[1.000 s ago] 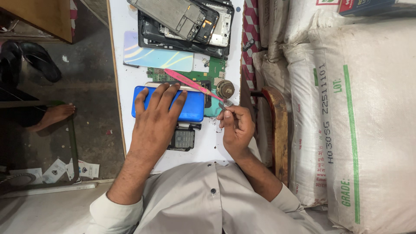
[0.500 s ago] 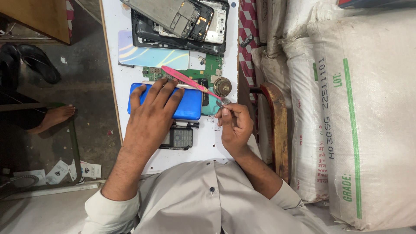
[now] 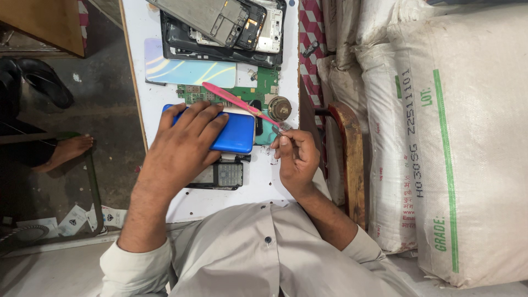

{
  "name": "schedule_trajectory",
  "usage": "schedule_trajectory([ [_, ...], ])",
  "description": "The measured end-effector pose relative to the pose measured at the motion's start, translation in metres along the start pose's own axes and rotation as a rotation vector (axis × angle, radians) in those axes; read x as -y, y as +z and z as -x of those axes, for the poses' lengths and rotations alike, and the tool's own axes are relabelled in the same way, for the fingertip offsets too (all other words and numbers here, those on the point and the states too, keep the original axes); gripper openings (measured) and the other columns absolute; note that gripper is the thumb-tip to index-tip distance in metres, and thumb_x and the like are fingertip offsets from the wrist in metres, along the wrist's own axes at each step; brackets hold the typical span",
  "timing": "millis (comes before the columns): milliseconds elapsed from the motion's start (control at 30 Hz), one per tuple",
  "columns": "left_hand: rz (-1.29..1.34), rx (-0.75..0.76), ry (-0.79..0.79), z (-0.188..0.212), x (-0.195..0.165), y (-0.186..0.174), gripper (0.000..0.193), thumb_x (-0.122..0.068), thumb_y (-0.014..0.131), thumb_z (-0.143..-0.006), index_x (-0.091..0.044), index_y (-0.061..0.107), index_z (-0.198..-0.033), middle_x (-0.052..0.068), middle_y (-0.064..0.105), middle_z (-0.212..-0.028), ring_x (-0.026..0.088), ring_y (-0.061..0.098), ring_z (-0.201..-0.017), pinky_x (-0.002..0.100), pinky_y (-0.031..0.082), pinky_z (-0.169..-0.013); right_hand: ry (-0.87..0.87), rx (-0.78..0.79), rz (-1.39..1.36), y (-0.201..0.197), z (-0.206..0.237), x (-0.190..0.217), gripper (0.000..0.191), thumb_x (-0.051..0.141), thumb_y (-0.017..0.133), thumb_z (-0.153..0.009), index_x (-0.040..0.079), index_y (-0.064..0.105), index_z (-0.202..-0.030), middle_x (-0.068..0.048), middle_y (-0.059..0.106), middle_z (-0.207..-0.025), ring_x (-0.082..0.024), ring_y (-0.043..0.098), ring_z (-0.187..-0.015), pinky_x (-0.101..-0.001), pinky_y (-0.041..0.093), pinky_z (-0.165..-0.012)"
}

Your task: The person uses a small metal tool to scrape residue from the back of a blue phone case. They repeatedly scrape the same area, flip the case to inspect it, and continue scraping until the clip ends.

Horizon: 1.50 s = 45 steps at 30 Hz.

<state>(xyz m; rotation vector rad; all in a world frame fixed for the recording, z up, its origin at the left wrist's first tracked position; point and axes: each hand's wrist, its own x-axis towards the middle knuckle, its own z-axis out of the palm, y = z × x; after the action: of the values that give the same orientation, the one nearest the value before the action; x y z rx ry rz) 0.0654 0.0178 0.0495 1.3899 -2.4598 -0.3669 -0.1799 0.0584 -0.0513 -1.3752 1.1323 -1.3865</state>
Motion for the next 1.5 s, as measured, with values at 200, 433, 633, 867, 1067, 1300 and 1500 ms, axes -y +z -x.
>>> schedule_trajectory([
  [200, 0.044, -0.007, 0.031, -0.003, 0.013, -0.012, 0.066, -0.022, 0.085, -0.069, -0.007, 0.062, -0.129, 0.008, 0.068, -0.129, 0.027, 0.063, -0.119, 0.043, 0.046, -0.101, 0.024, -0.017, 0.017, 0.0, 0.002, 0.001, 0.014, 0.013, 0.056, -0.111, 0.0, 0.053, -0.113, -0.01, 0.067, -0.088, -0.008, 0.058, -0.071, -0.0222, 0.05, -0.063],
  [433, -0.044, -0.149, 0.079, -0.012, 0.018, -0.017, 0.036, -0.006, 0.078, -0.087, -0.011, 0.068, -0.122, 0.003, 0.075, -0.117, 0.022, 0.073, -0.1, 0.036, 0.054, -0.088, 0.044, -0.039, 0.007, 0.001, 0.003, 0.0, 0.013, 0.012, 0.056, -0.111, -0.001, 0.053, -0.113, -0.01, 0.067, -0.09, -0.008, 0.058, -0.071, -0.0226, 0.05, -0.064],
  [633, 0.077, -0.224, 0.002, -0.009, 0.024, -0.036, 0.03, -0.01, 0.078, -0.09, -0.01, 0.071, -0.119, 0.007, 0.075, -0.099, 0.029, 0.071, -0.086, 0.041, 0.055, -0.076, 0.051, -0.03, 0.011, -0.001, 0.003, -0.001, 0.013, 0.012, 0.056, -0.111, -0.001, 0.053, -0.113, -0.011, 0.068, -0.09, -0.008, 0.058, -0.071, -0.0228, 0.05, -0.065],
  [867, 0.762, -0.297, -0.698, 0.01, 0.013, -0.011, 0.014, -0.013, 0.069, -0.107, 0.001, 0.069, -0.112, 0.008, 0.071, -0.084, 0.013, 0.062, -0.074, 0.029, 0.05, -0.066, 0.033, -0.027, 0.024, 0.001, 0.002, 0.0, 0.014, 0.012, 0.057, -0.111, -0.001, 0.054, -0.113, -0.011, 0.068, -0.089, -0.008, 0.058, -0.07, -0.0225, 0.05, -0.064],
  [1067, 1.455, -0.346, -0.73, 0.019, 0.004, 0.026, 0.025, -0.008, 0.055, -0.106, 0.003, 0.061, -0.128, 0.008, 0.074, -0.11, 0.01, 0.068, -0.093, 0.025, 0.057, -0.084, 0.022, -0.012, 0.007, 0.0, 0.001, 0.0, 0.014, 0.013, 0.056, -0.111, -0.001, 0.053, -0.113, -0.01, 0.068, -0.09, -0.009, 0.059, -0.072, -0.0227, 0.05, -0.065],
  [1300, 1.565, -0.354, -0.699, 0.021, -0.006, 0.045, 0.031, -0.008, 0.05, -0.107, 0.001, 0.053, -0.137, 0.011, 0.071, -0.118, 0.012, 0.069, -0.102, 0.027, 0.058, -0.091, 0.022, -0.02, 0.008, 0.001, 0.002, 0.0, 0.014, 0.012, 0.056, -0.111, -0.001, 0.053, -0.113, -0.011, 0.068, -0.091, -0.009, 0.059, -0.072, -0.0226, 0.05, -0.065],
  [1500, 1.581, -0.318, -0.697, 0.023, -0.006, 0.051, 0.03, -0.009, 0.049, -0.108, 0.002, 0.055, -0.135, 0.012, 0.071, -0.117, 0.013, 0.069, -0.102, 0.029, 0.058, -0.091, 0.018, -0.015, 0.018, 0.0, 0.002, -0.001, 0.013, 0.012, 0.056, -0.111, -0.001, 0.053, -0.114, -0.011, 0.068, -0.091, -0.009, 0.06, -0.071, -0.0228, 0.051, -0.065],
])
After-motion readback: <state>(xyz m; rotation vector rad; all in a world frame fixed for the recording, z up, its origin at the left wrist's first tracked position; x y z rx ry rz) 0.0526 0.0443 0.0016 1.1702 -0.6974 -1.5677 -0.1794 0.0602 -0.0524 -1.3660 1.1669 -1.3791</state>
